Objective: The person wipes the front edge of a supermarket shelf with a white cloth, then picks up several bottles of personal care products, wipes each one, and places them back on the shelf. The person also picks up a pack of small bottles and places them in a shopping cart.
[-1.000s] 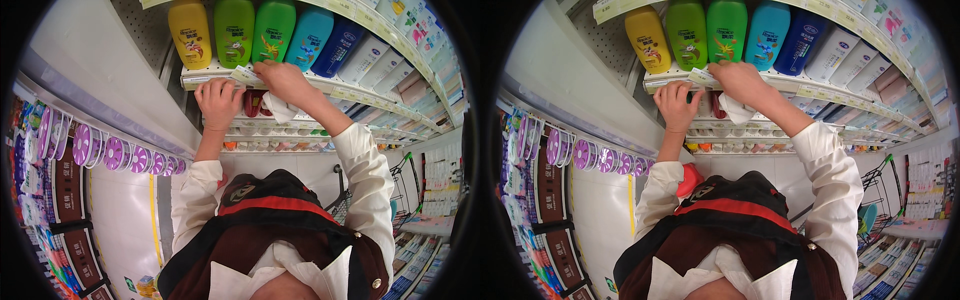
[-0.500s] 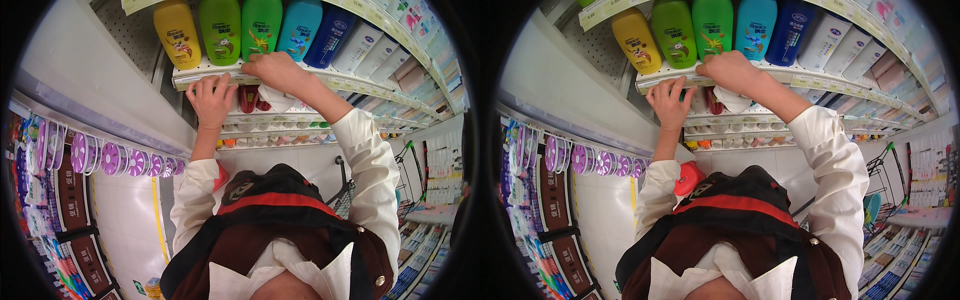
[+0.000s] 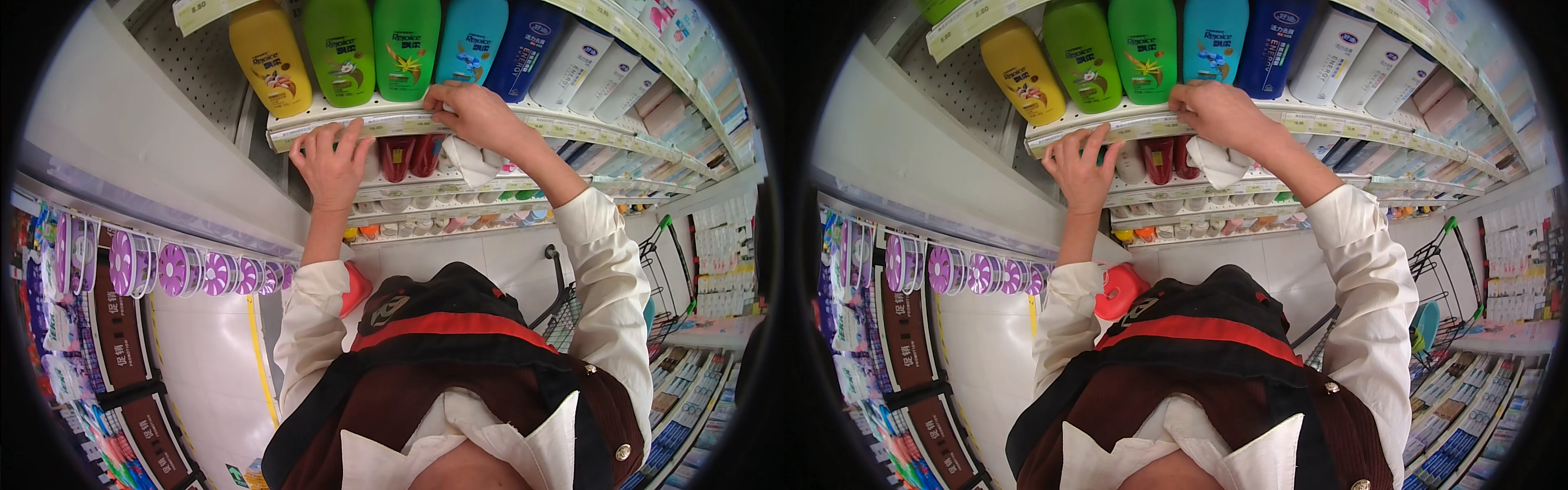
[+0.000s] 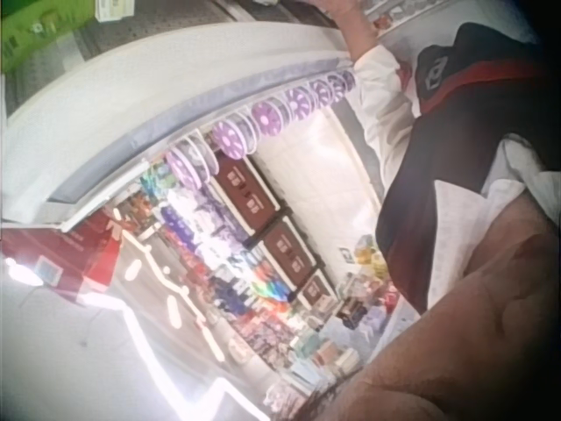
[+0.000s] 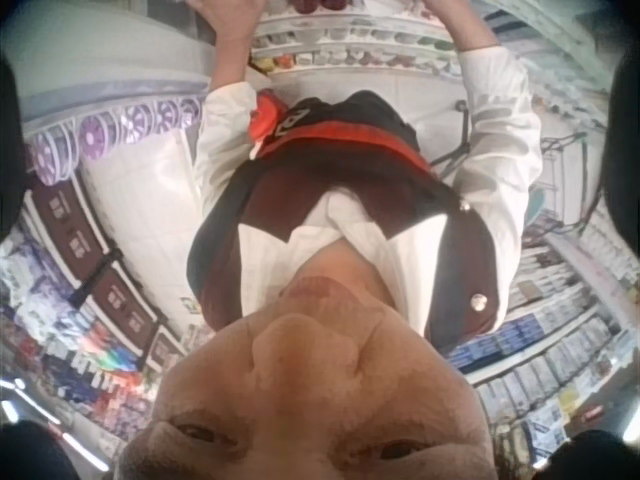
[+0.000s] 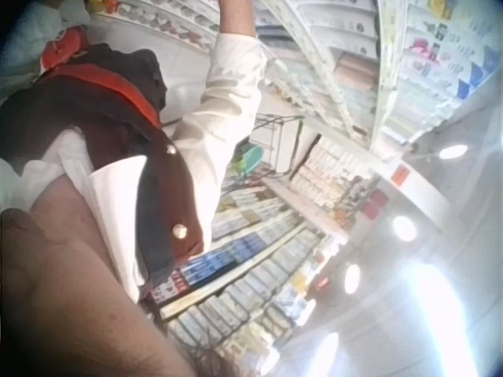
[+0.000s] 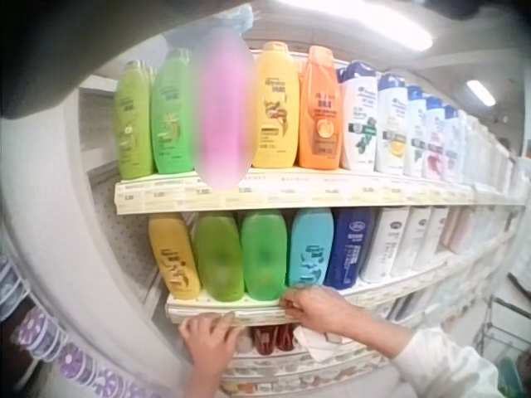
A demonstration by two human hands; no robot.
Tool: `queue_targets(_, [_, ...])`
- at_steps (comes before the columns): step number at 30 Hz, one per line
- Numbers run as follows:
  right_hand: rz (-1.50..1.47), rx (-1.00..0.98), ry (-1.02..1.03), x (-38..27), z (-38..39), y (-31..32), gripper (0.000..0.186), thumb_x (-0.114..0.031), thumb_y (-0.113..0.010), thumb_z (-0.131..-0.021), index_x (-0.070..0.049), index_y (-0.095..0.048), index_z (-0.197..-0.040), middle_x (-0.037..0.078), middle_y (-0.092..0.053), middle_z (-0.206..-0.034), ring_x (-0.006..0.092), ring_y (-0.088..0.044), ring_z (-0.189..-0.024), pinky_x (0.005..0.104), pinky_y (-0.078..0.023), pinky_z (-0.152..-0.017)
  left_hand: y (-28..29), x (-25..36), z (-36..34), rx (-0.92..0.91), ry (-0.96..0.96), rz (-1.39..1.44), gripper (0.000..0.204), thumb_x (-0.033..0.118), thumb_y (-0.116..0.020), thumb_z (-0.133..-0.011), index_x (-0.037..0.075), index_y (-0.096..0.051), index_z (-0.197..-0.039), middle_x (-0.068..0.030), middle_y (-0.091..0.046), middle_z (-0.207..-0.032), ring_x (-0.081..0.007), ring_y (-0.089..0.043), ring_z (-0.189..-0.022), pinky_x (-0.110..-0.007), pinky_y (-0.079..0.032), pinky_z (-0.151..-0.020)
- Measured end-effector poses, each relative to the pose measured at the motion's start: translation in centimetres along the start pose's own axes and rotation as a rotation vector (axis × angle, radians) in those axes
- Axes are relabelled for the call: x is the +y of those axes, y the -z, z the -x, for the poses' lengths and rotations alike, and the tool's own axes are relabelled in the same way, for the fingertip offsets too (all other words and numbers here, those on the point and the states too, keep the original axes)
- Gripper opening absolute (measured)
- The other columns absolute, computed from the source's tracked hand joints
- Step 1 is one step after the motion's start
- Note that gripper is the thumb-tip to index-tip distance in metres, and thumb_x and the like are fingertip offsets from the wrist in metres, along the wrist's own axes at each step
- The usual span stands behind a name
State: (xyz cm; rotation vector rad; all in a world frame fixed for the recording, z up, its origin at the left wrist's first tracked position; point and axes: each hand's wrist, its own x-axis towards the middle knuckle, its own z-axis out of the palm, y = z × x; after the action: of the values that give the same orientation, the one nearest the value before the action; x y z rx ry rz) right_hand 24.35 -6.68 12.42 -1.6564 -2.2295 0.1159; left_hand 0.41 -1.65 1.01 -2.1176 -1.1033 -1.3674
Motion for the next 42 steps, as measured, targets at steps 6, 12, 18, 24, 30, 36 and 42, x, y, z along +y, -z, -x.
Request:
queue_targets(6, [0.032, 0.000, -0.017, 0.2, 0.4, -0.3, 0.013, -0.011, -0.062, -0.087, -0.011, -0.068, -0.099, 0.008, -0.066, -0.098, 0.0300, -0.067, -0.091, 0.0424, -0.054, -0.076, 0.1, -0.1, 0.0, -0.028, -0.008, 0.000, 0.039, 0.039, -0.082, -0.076, 0.025, -0.071, -0.111, 0.0025, -0.058, -0.101, -0.0182, -0.054, -0.100, -0.041, -0.031, -0.097])
queue_targets(12, [0.115, 0.088, 0.017, -0.2, 0.8, -1.2, 0.015, -0.010, -0.064, -0.085, -0.012, -0.070, -0.099, 0.007, -0.065, -0.098, 0.0300, -0.069, -0.083, 0.0422, -0.056, -0.070, 0.0, -0.2, 0.1, -0.040, -0.002, -0.015, 0.040, 0.039, -0.082, -0.075, 0.026, -0.072, -0.111, 0.0021, -0.058, -0.102, -0.0191, -0.054, -0.100, -0.041, -0.031, -0.097])
queue_targets(18, [0.231, 0.238, 0.129, -0.6, 1.8, -2.6, 0.020, -0.006, -0.063, -0.078, -0.008, -0.069, -0.097, 0.009, -0.064, -0.097, 0.0295, -0.069, -0.080, 0.0398, -0.056, -0.064, 0.0, -0.1, 0.1, -0.040, 0.007, -0.038, 0.039, 0.039, -0.081, -0.076, 0.026, -0.072, -0.111, 0.0022, -0.059, -0.103, -0.0189, -0.055, -0.100, -0.042, -0.033, -0.097])
queue_targets(24, [0.251, 0.355, 0.138, -1.4, 5.0, -3.5, 0.033, -0.008, -0.060, -0.080, -0.012, -0.066, -0.112, 0.005, -0.064, -0.099, 0.0254, -0.069, -0.083, 0.0370, -0.056, -0.064, 0.0, 0.4, 0.2, -0.038, 0.007, -0.074, 0.040, 0.040, -0.080, -0.077, 0.028, -0.071, -0.115, 0.0023, -0.059, -0.113, -0.0191, -0.053, -0.111, -0.044, -0.032, -0.099])
queue_targets(30, [0.003, 0.291, -0.029, 0.1, 10.8, -4.5, 0.025, -0.012, -0.066, -0.084, -0.013, -0.068, -0.109, 0.002, -0.064, -0.097, 0.0243, -0.067, -0.080, 0.0366, -0.055, -0.062, 0.9, 1.8, 0.1, 0.028, -0.015, -0.125, 0.040, 0.041, -0.079, -0.079, 0.029, -0.071, -0.116, 0.0024, -0.056, -0.123, -0.0243, -0.047, -0.120, -0.047, -0.030, -0.102])
queue_targets(36, [-0.021, 0.361, -0.167, 3.6, 14.5, -3.1, 0.021, -0.017, -0.069, -0.086, -0.012, -0.068, -0.106, 0.004, -0.062, -0.099, 0.0261, -0.067, -0.084, 0.0374, -0.055, -0.066, -1.1, 8.3, -1.5, -0.101, -0.164, 0.122, 0.038, 0.041, -0.079, -0.078, 0.027, -0.072, -0.113, 0.0025, -0.057, -0.121, -0.0231, -0.048, -0.119, -0.046, -0.030, -0.103])
queue_targets(42, [0.077, 0.497, -0.323, 6.6, 16.3, -0.2, 0.030, -0.013, -0.071, -0.085, -0.014, -0.067, -0.114, 0.004, -0.064, -0.111, 0.0252, -0.068, -0.080, 0.0358, -0.056, -0.068, -5.1, 14.9, -4.0, -0.234, -0.224, 0.271, 0.049, 0.033, -0.080, -0.077, 0.019, -0.068, -0.122, 0.0002, -0.059, -0.122, -0.0239, -0.050, -0.118, -0.045, -0.030, -0.103])
